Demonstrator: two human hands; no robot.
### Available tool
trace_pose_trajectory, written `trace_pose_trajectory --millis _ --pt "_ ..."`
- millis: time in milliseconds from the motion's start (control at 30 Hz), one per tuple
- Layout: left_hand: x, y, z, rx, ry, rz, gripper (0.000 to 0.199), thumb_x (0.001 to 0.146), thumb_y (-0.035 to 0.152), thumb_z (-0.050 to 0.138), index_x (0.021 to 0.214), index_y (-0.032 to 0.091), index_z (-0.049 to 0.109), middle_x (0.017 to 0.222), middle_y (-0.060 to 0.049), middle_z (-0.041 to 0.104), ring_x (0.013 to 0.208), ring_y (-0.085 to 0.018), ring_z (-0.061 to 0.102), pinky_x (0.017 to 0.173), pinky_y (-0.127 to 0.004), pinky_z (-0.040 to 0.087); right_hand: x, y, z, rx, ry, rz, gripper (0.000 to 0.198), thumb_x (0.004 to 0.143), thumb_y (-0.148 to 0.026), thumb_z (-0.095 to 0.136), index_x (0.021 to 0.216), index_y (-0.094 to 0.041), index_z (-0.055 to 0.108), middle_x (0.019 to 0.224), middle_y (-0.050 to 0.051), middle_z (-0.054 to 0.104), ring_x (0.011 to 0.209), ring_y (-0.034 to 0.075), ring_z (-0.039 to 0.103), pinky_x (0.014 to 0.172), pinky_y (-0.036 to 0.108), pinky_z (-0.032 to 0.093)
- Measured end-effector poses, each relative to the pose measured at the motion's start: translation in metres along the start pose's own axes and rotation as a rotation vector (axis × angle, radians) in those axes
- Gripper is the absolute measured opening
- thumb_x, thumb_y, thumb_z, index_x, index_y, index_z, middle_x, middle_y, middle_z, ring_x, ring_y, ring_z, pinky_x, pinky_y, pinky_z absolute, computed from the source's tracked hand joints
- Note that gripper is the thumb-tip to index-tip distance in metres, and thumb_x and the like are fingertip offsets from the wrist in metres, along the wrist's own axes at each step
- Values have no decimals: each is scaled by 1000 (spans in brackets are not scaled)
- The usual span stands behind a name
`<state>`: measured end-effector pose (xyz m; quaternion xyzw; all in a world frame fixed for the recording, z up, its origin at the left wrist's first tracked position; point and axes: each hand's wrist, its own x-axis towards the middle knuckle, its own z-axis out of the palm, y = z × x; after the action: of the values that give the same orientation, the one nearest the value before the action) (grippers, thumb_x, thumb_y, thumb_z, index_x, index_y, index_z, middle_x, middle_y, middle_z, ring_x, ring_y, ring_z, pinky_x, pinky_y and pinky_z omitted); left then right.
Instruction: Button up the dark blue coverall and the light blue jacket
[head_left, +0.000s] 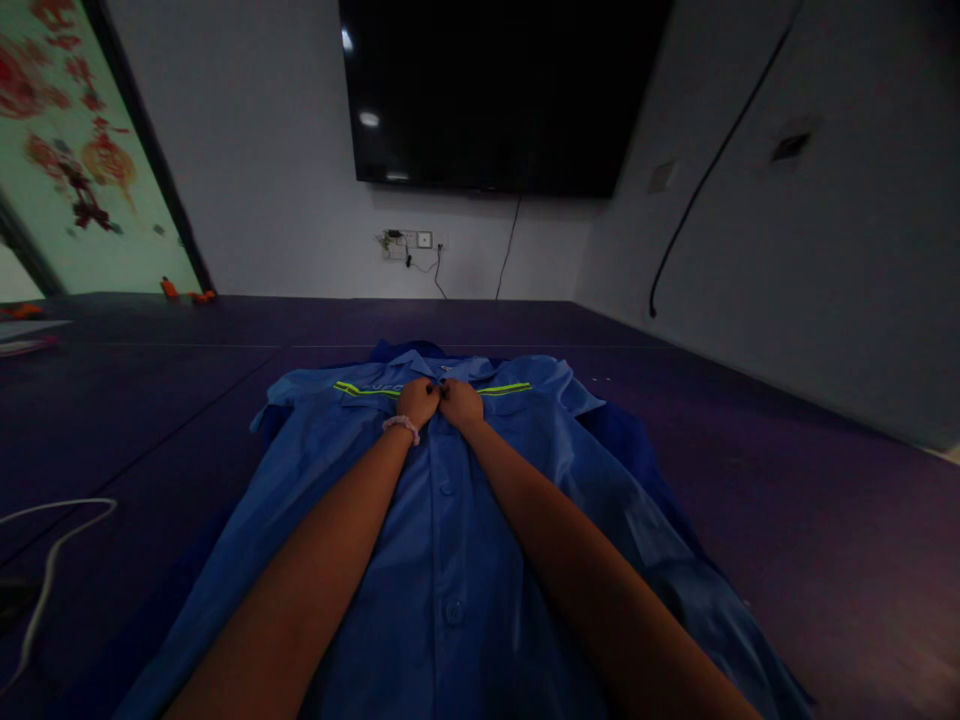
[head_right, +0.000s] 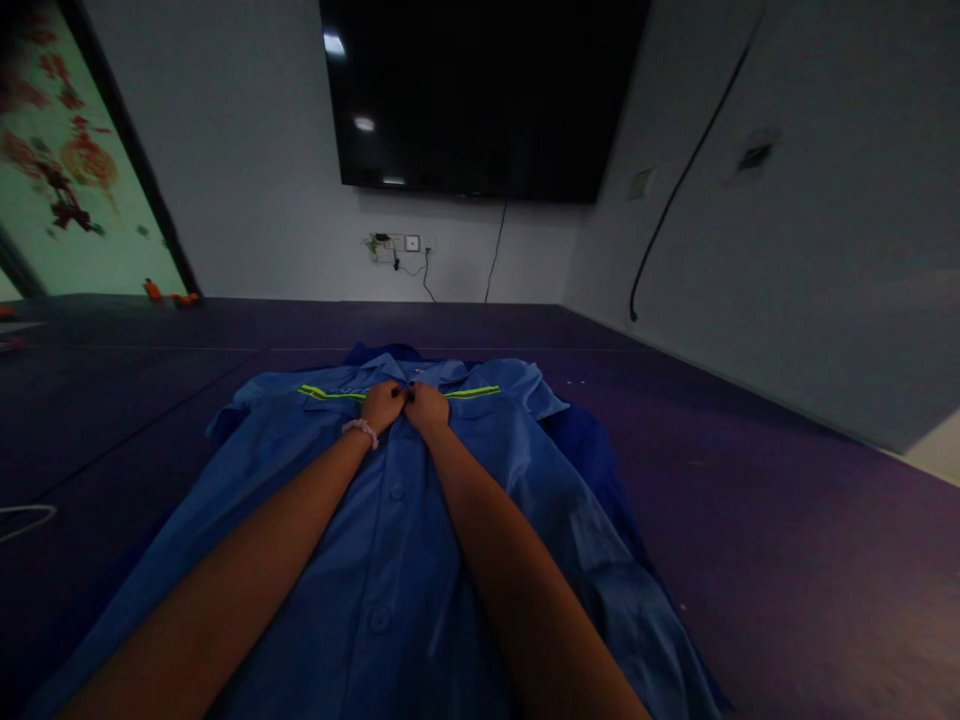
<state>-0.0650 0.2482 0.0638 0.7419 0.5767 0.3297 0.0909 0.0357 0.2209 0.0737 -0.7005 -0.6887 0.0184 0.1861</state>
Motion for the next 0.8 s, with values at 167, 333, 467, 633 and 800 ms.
trace_pose_trajectory --millis 167,333,467,633,800 --pt "-1 1 -1 -2 0 -4 23 83 26 49 77 14 67 75 -8 67 73 -18 60 65 -26 40 0 0 0 5 -3 1 26 88 -29 42 104 -19 60 102 10 66 97 21 61 76 27 44" --pt "-1 1 -1 1 2 -8 21 82 26 50 76 14 66 74 -7 67 72 -17 60 64 -26 40 0 0 0 4 -6 3 26 89 -30 41 103 -19 60 102 10 66 96 21 61 76 27 44" --pt "-2 2 -2 0 2 -8 21 82 25 50 75 14 66 73 -7 67 71 -17 60 63 -26 40 0 0 0 2 -2 9 27 89 -30 40 103 -19 60 101 10 66 96 22 61 76 27 44" --pt "-2 2 -3 0 5 -5 21 82 26 50 75 15 66 73 -6 67 73 -17 60 64 -26 40 0 0 0 0 3 5 26 88 -30 41 103 -20 60 102 10 66 96 22 61 76 27 45" --pt "-2 2 -3 4 4 -3 21 82 26 50 78 14 67 76 -8 68 74 -18 61 65 -26 41 0 0 0 0 5 2 27 88 -31 40 102 -19 60 101 10 66 96 22 61 76 27 45"
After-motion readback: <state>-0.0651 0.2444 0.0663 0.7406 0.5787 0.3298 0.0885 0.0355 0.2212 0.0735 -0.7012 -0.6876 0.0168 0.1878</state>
